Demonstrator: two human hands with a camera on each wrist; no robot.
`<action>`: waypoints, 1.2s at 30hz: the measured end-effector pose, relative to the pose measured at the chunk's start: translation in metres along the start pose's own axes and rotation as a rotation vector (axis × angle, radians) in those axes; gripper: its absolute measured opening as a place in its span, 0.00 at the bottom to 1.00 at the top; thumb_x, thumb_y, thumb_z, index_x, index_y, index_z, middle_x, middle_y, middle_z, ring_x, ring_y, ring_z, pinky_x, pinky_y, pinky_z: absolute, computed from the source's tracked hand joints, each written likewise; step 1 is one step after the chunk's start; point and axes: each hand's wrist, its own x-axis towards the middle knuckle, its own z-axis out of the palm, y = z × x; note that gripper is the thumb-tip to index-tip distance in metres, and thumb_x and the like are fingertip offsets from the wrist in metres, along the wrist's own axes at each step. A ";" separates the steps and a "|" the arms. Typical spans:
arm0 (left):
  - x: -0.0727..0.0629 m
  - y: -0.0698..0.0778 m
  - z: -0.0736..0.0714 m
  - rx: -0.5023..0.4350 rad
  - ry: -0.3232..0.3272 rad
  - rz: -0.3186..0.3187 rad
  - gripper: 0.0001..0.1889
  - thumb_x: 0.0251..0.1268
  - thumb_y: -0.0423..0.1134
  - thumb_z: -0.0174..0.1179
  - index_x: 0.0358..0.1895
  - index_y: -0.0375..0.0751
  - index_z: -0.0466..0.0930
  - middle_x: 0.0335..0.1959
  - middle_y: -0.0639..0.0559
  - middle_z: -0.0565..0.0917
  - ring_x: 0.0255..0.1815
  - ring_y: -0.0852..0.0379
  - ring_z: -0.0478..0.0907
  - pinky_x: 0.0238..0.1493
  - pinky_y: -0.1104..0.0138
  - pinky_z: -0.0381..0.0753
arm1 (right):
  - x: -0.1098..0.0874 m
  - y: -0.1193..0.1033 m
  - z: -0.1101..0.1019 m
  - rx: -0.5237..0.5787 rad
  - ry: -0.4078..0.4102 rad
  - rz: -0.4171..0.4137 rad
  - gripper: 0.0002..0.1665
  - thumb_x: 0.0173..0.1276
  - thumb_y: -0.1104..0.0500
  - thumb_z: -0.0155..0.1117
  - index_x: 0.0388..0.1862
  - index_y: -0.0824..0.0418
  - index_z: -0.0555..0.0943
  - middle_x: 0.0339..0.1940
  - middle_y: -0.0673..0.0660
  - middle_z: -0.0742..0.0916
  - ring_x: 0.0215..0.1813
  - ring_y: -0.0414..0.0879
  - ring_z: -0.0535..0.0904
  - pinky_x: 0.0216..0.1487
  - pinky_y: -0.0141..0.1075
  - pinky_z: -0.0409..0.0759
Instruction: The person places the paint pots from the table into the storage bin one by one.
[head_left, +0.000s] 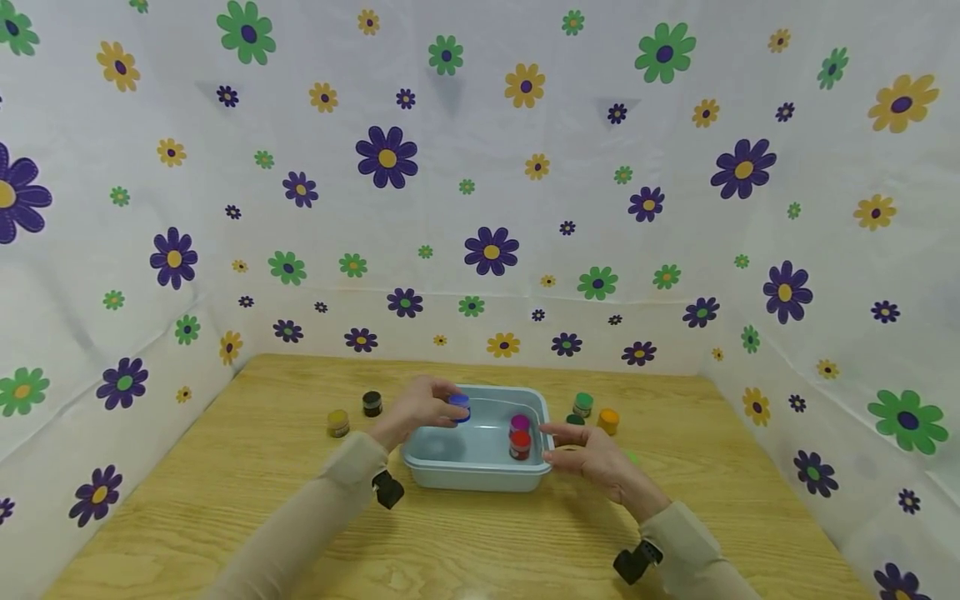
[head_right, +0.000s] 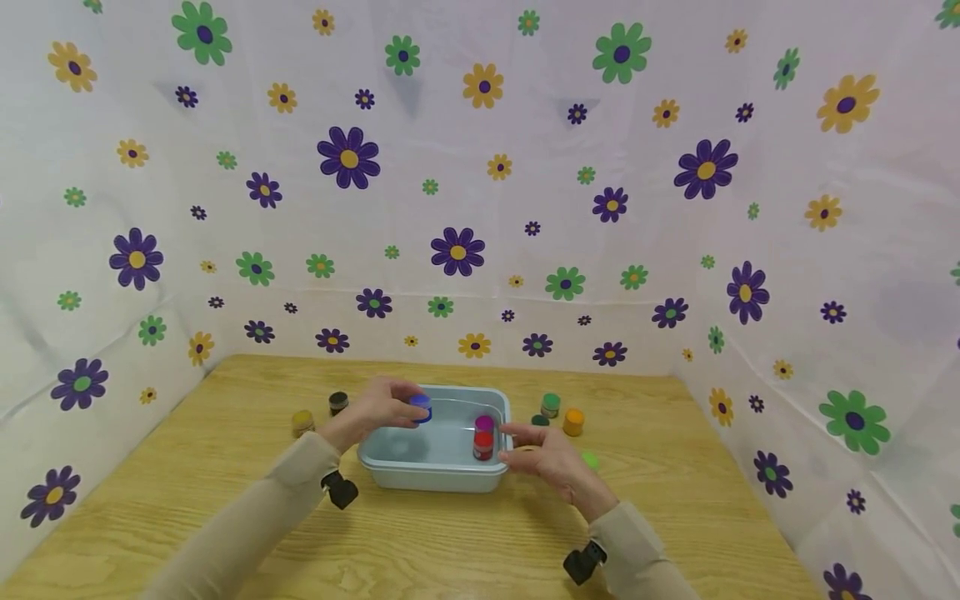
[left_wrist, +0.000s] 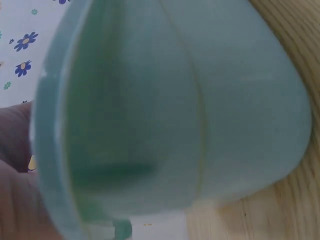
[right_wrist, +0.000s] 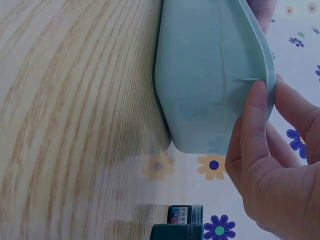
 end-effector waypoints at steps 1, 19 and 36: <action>0.001 -0.001 0.002 -0.008 0.006 0.002 0.19 0.58 0.29 0.68 0.53 0.31 0.79 0.46 0.39 0.82 0.40 0.52 0.84 0.46 0.59 0.88 | 0.000 0.000 0.000 0.002 0.002 0.002 0.34 0.64 0.57 0.70 0.68 0.63 0.73 0.63 0.67 0.73 0.49 0.49 0.75 0.51 0.36 0.85; 0.016 0.003 0.026 -0.026 -0.014 0.036 0.21 0.57 0.27 0.68 0.55 0.33 0.79 0.51 0.39 0.82 0.44 0.53 0.83 0.49 0.61 0.87 | 0.000 -0.002 0.000 0.003 -0.014 -0.001 0.34 0.65 0.57 0.69 0.69 0.64 0.72 0.64 0.68 0.72 0.47 0.47 0.77 0.51 0.36 0.85; 0.031 0.004 0.055 0.030 -0.044 0.031 0.19 0.54 0.23 0.68 0.52 0.32 0.81 0.49 0.39 0.83 0.42 0.53 0.82 0.44 0.61 0.88 | 0.000 -0.001 0.000 0.031 -0.022 0.006 0.34 0.66 0.58 0.69 0.69 0.64 0.71 0.66 0.70 0.70 0.46 0.46 0.79 0.51 0.36 0.85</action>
